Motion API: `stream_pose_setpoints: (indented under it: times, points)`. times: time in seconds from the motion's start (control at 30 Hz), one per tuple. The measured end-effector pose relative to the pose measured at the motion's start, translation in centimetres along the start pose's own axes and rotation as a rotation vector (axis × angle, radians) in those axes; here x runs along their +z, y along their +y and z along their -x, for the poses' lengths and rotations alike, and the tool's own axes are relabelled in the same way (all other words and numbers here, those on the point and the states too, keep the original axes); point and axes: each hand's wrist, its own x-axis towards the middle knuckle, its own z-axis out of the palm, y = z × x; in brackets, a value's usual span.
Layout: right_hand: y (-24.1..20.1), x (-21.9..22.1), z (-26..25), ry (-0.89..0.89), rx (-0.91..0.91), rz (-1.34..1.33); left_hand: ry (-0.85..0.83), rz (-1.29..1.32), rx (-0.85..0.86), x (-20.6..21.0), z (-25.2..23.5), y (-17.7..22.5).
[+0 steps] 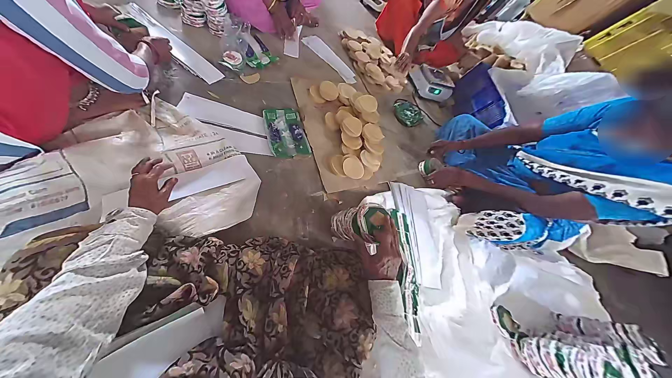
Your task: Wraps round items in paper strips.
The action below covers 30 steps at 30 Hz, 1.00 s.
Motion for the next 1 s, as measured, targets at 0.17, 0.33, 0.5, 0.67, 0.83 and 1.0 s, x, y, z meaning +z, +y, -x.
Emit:
stream_pose_setpoints:
  times: [0.17,0.33,0.5,0.67,0.83,1.0]
  points:
    - [-0.5,0.3,0.2,0.021,0.131,-0.051,0.463,0.152,0.336,8.1,-4.6,-10.3]
    - [-0.6,-0.2,-0.9,0.008,0.192,-0.029,0.171,0.368,0.686,13.1,0.5,4.8]
    - [-1.1,-0.5,-2.8,-0.035,0.246,-0.105,-0.507,0.781,0.666,20.4,5.1,23.8]
    - [-0.1,-0.3,-3.1,0.100,0.172,-0.185,-0.569,0.988,0.604,23.2,8.0,30.7]
    - [0.4,-1.7,-2.4,0.156,0.159,-0.223,-0.419,0.910,0.785,24.5,9.3,31.0]
    - [2.7,-0.4,-0.8,0.089,0.265,-0.465,-0.390,0.789,0.875,27.5,7.9,29.7]
